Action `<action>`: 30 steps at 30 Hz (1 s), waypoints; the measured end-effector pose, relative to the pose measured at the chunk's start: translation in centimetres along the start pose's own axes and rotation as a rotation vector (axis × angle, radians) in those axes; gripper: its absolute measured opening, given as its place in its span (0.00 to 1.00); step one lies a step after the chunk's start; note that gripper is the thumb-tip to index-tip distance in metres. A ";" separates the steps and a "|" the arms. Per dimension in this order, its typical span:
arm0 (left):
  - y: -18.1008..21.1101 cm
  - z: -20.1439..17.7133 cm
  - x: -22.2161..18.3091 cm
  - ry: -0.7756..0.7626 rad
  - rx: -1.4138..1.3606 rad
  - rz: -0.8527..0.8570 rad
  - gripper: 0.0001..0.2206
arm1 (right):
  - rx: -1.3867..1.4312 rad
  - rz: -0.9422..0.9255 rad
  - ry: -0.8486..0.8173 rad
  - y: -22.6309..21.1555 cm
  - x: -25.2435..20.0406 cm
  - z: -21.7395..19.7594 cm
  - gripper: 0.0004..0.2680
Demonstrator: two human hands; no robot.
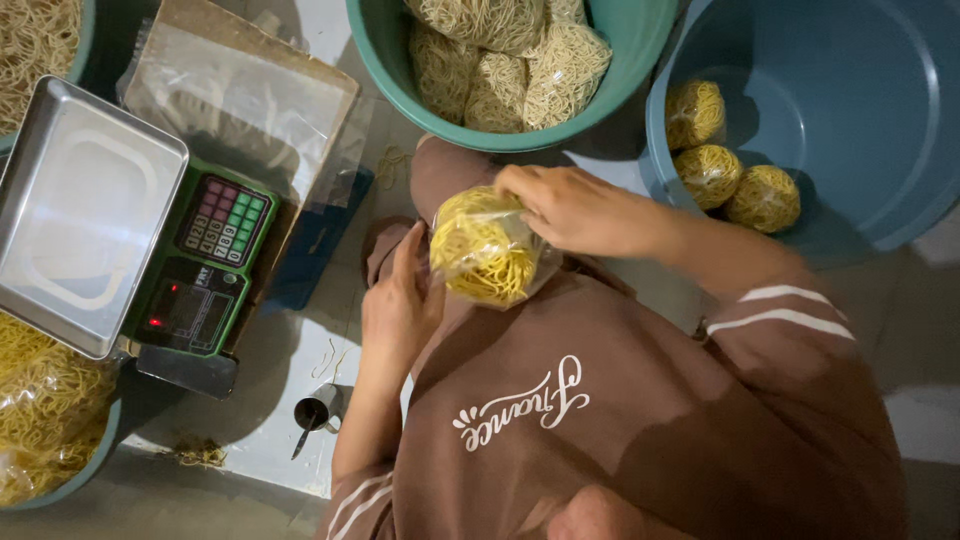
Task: The person takes portions of noodles from a large container, places them into plastic bags, and ties the bags shut with rubber bands while sitting on the floor.
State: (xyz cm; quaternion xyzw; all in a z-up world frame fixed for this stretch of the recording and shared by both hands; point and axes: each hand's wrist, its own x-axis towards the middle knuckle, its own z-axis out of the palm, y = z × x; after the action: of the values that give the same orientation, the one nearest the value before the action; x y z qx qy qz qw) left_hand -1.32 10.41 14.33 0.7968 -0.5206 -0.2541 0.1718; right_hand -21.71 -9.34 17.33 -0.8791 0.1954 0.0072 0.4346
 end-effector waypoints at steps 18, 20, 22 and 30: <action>0.0 2.9 -1.9 -0.163 -0.231 -0.015 0.44 | 0.558 -0.097 0.264 2.5 -2.0 5.8 0.12; 1.5 3.6 -1.4 -0.194 -0.020 0.006 0.55 | 0.502 -0.125 0.290 2.0 -1.0 7.1 0.11; 1.4 3.6 -0.7 -0.198 -0.084 0.025 0.58 | 0.580 -0.132 0.293 2.0 0.3 7.9 0.08; 1.4 1.4 -0.5 0.043 -0.137 0.009 0.37 | 1.042 -0.151 0.260 0.2 2.5 7.8 0.05</action>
State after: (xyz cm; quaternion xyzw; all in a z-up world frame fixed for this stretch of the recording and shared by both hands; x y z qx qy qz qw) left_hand -3.31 10.35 14.06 0.7863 -0.5016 -0.2709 0.2383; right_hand -18.28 -4.31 11.86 -0.5526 0.1613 -0.2307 0.7845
